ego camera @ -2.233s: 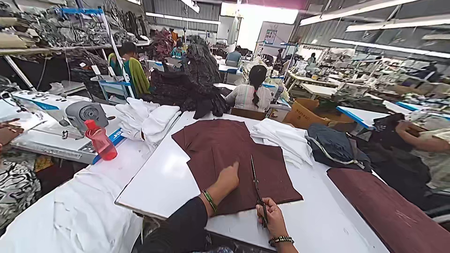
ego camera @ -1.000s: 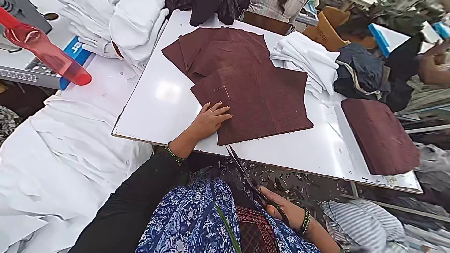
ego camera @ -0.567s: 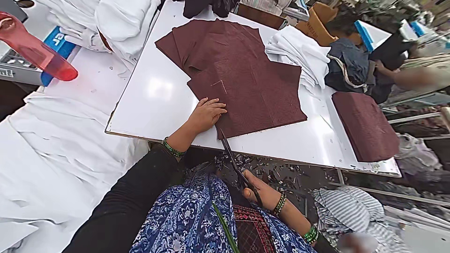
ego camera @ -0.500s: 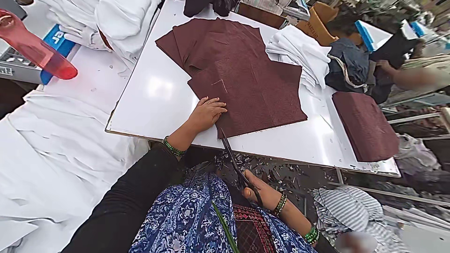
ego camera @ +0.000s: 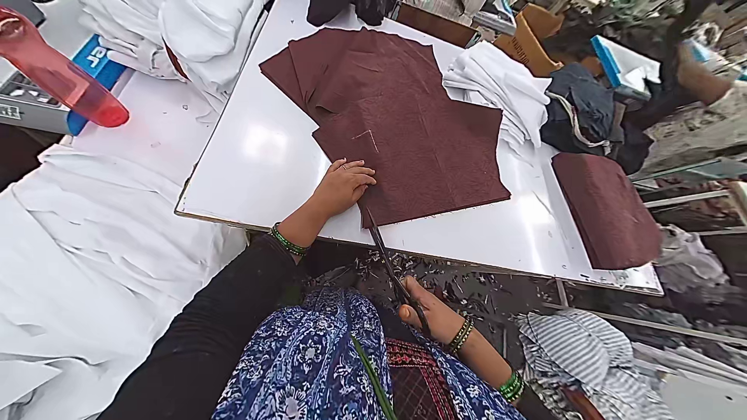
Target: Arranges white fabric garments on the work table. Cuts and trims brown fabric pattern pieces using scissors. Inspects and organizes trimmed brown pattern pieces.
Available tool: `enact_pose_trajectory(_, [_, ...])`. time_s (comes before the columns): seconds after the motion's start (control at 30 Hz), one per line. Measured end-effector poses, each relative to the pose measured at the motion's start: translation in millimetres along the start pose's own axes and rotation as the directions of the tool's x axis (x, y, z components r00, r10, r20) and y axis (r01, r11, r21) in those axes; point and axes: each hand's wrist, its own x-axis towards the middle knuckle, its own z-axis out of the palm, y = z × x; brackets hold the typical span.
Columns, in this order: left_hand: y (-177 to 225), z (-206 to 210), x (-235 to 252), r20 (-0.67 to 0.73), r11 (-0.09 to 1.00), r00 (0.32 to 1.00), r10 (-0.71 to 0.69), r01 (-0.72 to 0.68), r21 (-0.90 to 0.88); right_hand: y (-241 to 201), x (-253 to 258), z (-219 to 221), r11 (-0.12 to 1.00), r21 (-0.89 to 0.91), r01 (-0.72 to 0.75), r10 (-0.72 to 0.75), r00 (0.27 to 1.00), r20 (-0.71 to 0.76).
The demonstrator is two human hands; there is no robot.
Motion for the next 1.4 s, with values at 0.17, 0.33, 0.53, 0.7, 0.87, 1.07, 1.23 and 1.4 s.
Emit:
enact_pose_trajectory(0.17, [1.8,-0.8,-1.0,-0.021,1.000,1.000,0.002,-0.002,-0.014,-4.8,3.0,2.7,1.000,0.011,-0.018,0.018,1.000,0.009])
enact_pose_trajectory(0.33, [2.2,-1.2,-0.9,-0.008,1.000,1.000,-0.016,0.016,-0.015,-1.3,4.7,9.4,0.989,0.147,0.021,-0.017,0.999,-0.027])
enact_pose_trajectory(0.53, [1.0,-0.4,-0.6,-0.014,1.000,1.000,-0.008,0.008,-0.012,-1.5,2.1,11.2,0.977,0.208,0.045,-0.028,0.996,-0.086])
enact_pose_trajectory(0.7, [1.9,-1.2,0.5,-0.010,1.000,1.000,-0.020,0.020,-0.016,-0.6,1.9,10.1,0.984,0.173,0.038,-0.018,0.993,-0.117])
enact_pose_trajectory(0.87, [1.1,-0.7,0.1,-0.017,1.000,1.000,-0.011,0.011,-0.019,0.8,2.9,5.4,0.992,0.125,0.023,-0.007,0.992,-0.128])
enact_pose_trajectory(1.07, [0.9,-1.3,-0.1,-0.023,1.000,1.000,-0.005,0.004,-0.028,5.7,-6.7,-2.2,0.997,0.077,0.012,-0.013,1.000,0.014])
enact_pose_trajectory(1.23, [-2.5,-1.1,-3.2,-0.035,0.994,0.996,0.080,-0.082,-0.071,16.3,-23.5,-10.9,0.999,0.042,-0.004,-0.002,0.987,0.158])
enact_pose_trajectory(1.4, [-6.7,-2.7,-5.0,0.003,0.971,0.982,0.190,-0.188,-0.145,31.8,-34.8,-22.6,0.998,0.061,0.007,-0.012,0.996,0.083])
